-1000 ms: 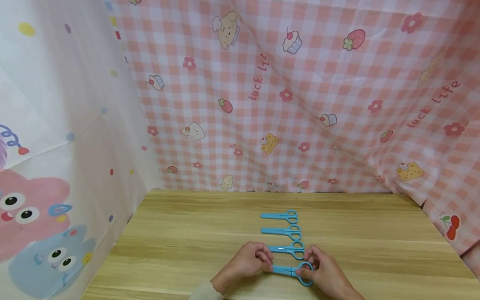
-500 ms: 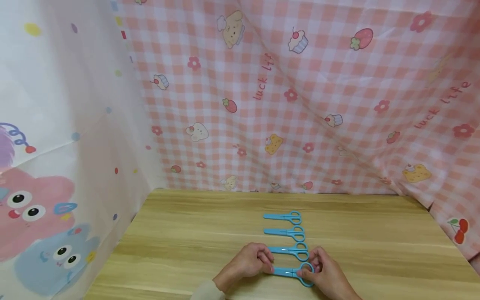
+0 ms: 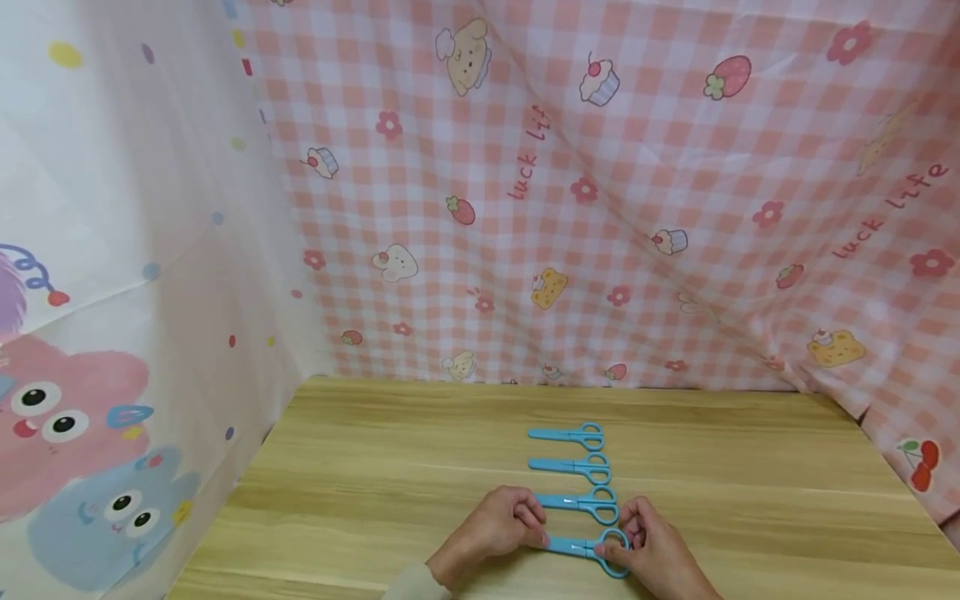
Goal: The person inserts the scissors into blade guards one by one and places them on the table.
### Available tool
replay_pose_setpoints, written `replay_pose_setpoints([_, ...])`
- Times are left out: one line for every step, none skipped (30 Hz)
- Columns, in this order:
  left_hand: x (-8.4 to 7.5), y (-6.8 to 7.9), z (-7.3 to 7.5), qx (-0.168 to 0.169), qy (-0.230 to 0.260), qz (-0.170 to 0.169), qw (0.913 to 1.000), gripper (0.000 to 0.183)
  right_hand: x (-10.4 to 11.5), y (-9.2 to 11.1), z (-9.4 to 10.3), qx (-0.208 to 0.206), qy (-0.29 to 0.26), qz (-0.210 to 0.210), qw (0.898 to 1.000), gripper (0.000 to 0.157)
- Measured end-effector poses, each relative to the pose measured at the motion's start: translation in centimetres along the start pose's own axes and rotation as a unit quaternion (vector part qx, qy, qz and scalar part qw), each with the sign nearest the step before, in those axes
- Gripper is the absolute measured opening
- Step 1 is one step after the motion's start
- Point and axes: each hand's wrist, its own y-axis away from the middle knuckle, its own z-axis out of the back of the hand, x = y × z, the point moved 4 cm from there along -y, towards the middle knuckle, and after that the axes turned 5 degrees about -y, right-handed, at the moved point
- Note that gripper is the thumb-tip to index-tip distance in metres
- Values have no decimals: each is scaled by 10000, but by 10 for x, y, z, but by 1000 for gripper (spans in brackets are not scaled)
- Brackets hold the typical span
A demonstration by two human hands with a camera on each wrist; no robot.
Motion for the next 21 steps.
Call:
replay_pose_setpoints([0,0,0,-13,11,-2,10000,23,0,0,0,21,0,26,10000,49])
replay_pose_setpoints([0,0,-1,-28,27,-1,10000,23,0,0,0,38,1,54,10000,48])
replay_pose_setpoints([0,0,-1,-41,40,-13,10000,23,0,0,0,49,8,80,10000,48])
replay_pose_setpoints([0,0,-1,-66,52,-33,10000,23,0,0,0,51,-1,91,9999,48])
replay_pose_setpoints([-1,0,-1,-81,64,-41,9999,24,0,0,0,51,0,98,9999,48])
replay_pose_setpoints([-1,1,0,-102,79,-54,9999,24,-1,0,0,51,-3,95,9999,48])
replay_pose_setpoints([-1,1,0,-114,81,-75,9999,24,-1,-1,0,60,-6,90,9999,48])
replay_pose_setpoints([-1,1,0,-133,101,-90,9998,25,-1,-1,0,73,-15,76,9999,48])
replay_pose_setpoints([-1,2,1,-143,111,-99,9998,25,-1,-1,-1,83,-14,51,10000,49])
replay_pose_setpoints([-1,2,1,-147,116,-113,9998,25,-1,-1,-1,97,-16,19,9999,49])
replay_pose_setpoints([-1,2,1,-149,123,-118,9997,25,-1,-1,-1,107,-5,-9,9999,49])
replay_pose_setpoints([0,2,2,-149,120,-127,9997,26,-1,-1,-1,108,0,-43,9999,49])
replay_pose_setpoints([0,2,2,-145,119,-134,9997,26,-1,-1,-1,118,9,-72,9999,49])
replay_pose_setpoints([0,2,1,-141,124,-142,9997,26,-1,-1,-1,126,30,-98,9999,49])
replay_pose_setpoints([1,2,1,-136,119,-149,9997,26,-1,-1,-1,128,49,-118,9998,49])
replay_pose_setpoints([1,2,1,-130,117,-160,9997,26,-1,-1,-1,136,53,-131,9998,49])
replay_pose_setpoints([1,2,1,-129,120,-161,9997,27,-1,-1,-1,144,60,-129,9998,49])
replay_pose_setpoints([1,2,1,-128,124,-164,9997,27,-1,-1,-1,154,55,-120,9998,49])
replay_pose_setpoints([1,2,1,-127,134,-172,9997,27,-1,-1,-1,165,53,-103,9998,49])
replay_pose_setpoints([1,2,1,-128,148,-173,9997,26,-1,-1,-1,168,55,-85,9998,49])
replay_pose_setpoints([1,2,1,-127,156,-175,9996,26,-1,-1,-1,167,45,-73,9998,49])
